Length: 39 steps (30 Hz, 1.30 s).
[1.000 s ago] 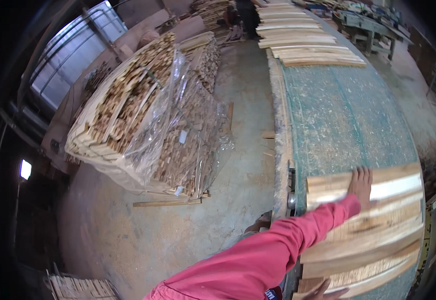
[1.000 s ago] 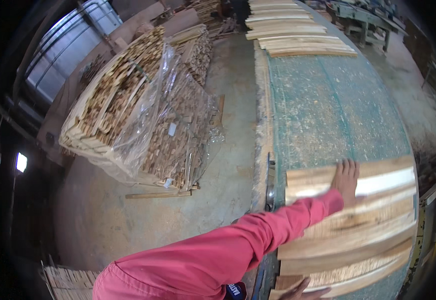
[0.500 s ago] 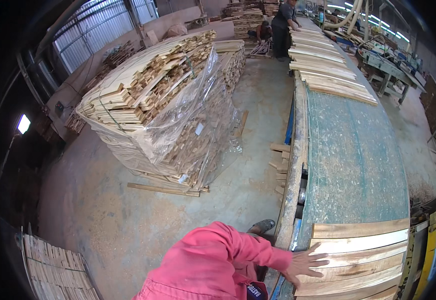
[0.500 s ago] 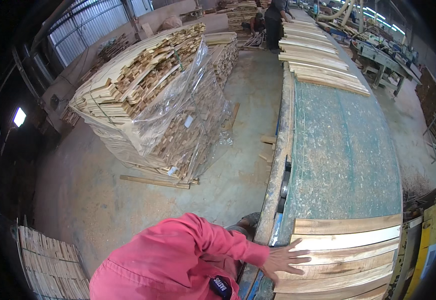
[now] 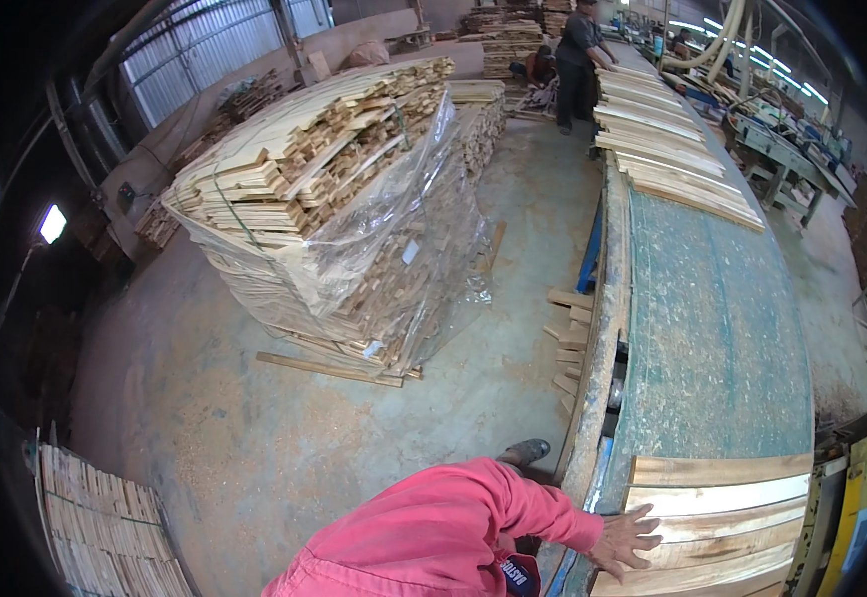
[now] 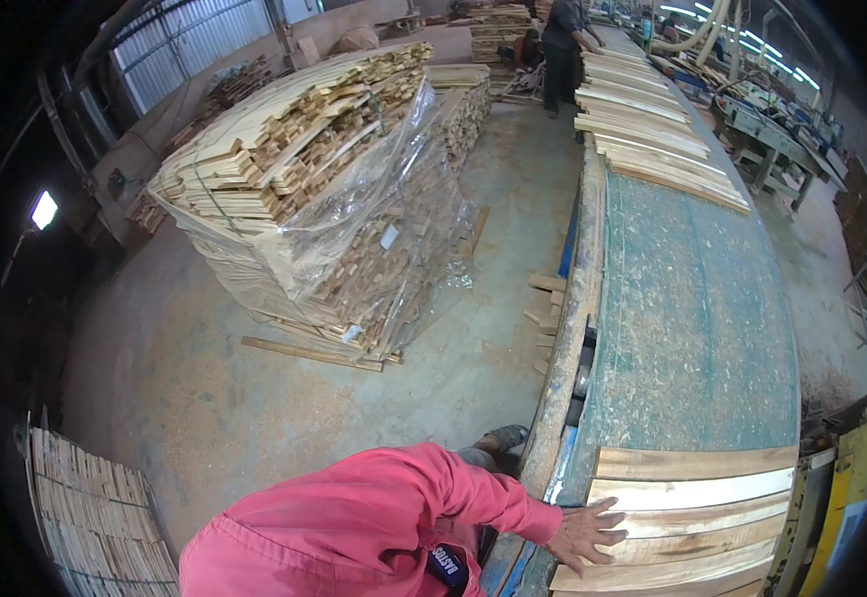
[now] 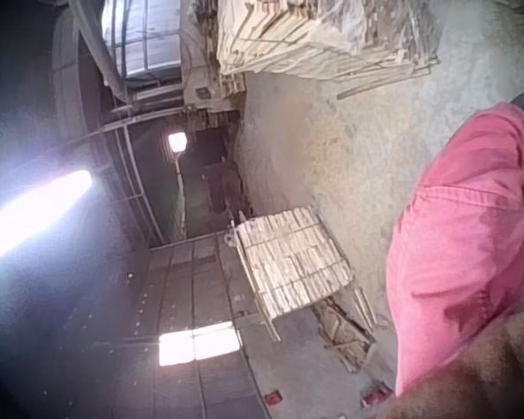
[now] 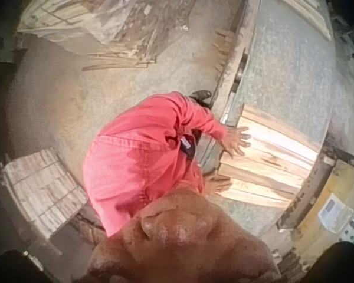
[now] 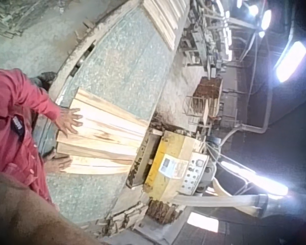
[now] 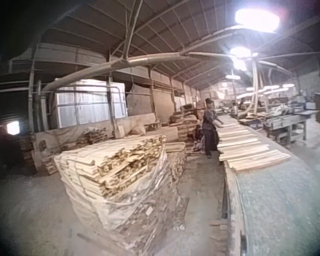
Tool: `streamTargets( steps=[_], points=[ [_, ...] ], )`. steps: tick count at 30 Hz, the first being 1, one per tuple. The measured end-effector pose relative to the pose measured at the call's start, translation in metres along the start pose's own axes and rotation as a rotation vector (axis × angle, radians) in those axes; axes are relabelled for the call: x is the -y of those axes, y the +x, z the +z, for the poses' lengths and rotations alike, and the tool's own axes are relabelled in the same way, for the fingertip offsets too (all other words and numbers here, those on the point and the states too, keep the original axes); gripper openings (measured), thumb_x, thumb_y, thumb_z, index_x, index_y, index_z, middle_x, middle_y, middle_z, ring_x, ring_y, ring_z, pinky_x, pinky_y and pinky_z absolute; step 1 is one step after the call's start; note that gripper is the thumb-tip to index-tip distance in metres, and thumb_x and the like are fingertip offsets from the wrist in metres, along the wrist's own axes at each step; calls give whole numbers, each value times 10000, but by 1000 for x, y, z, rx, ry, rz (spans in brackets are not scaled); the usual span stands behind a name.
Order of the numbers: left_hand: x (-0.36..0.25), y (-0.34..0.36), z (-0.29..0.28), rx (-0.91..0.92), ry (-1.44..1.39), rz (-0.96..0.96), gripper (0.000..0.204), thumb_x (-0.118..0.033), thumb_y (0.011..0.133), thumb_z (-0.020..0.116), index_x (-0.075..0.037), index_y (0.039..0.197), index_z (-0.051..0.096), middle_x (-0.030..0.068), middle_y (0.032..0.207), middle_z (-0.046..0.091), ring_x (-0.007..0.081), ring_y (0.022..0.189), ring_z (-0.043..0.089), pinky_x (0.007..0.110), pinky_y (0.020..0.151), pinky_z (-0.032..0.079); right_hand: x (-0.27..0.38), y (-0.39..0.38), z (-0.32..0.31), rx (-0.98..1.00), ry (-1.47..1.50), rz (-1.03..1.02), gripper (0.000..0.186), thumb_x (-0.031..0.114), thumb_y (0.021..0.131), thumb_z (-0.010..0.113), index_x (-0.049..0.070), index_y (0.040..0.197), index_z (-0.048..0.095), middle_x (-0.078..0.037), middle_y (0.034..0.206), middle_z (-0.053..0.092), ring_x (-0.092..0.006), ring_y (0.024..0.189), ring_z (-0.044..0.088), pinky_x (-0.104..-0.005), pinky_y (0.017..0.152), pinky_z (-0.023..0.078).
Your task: The person arranges wooden planks side by side on a worktable and feeds them into a planer machine by hand.
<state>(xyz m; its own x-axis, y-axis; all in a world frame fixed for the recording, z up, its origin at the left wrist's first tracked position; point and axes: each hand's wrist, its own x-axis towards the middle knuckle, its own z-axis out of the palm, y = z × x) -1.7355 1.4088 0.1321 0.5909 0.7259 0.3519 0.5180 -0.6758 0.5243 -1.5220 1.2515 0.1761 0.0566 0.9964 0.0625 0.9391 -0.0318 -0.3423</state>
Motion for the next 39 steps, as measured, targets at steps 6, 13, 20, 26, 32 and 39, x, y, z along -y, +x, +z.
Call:
streamTargets(
  steps=[6,13,20,26,32,39],
  points=[
    [-13,-2,-5,27,-70,2,887,-814,843,434,-157,1430,543,381,1559,206,560,1486,115,805,1108,-66,-3,-3,-17,-68,-13,52,1067,877,801,494,105,1533,412,-260,1634,235,-487,1464,291,-684,1137,255],
    [-23,-4,-16,195,-12,46,1194,-999,668,326,-185,1534,435,420,1599,-15,539,1517,-42,788,1085,-144,-11,-11,-29,-129,9,168,1081,873,800,507,67,1517,431,-270,1623,258,-490,1451,315,-672,1133,276],
    [-23,5,11,10,220,76,1068,-910,740,398,-245,1574,355,377,1626,47,523,1527,60,765,1130,-28,-21,-9,-42,-195,101,207,1065,826,729,659,46,1443,527,-335,1582,282,-547,1400,355,-632,1100,361],
    [-38,1,-19,161,202,-34,1048,-830,703,566,-278,1571,363,336,1641,82,490,1537,76,751,1150,8,-36,-2,-44,-252,183,80,970,655,689,840,65,1410,571,-338,1532,366,-540,1373,398,-608,1072,411],
    [-43,21,-34,234,187,-54,982,-756,770,642,-301,1586,339,303,1646,122,489,1525,126,753,1147,53,-26,12,-57,-416,144,102,815,585,764,812,-35,1269,651,-296,1467,481,-467,1385,434,-595,1135,354],
    [1,34,-117,252,421,-240,1105,-738,676,748,-196,1564,375,267,1603,264,527,1434,268,678,1119,221,-28,-10,-45,-319,108,687,1255,577,477,935,2,1460,408,-231,1180,519,-415,1151,486,-550,989,387]
  ],
)
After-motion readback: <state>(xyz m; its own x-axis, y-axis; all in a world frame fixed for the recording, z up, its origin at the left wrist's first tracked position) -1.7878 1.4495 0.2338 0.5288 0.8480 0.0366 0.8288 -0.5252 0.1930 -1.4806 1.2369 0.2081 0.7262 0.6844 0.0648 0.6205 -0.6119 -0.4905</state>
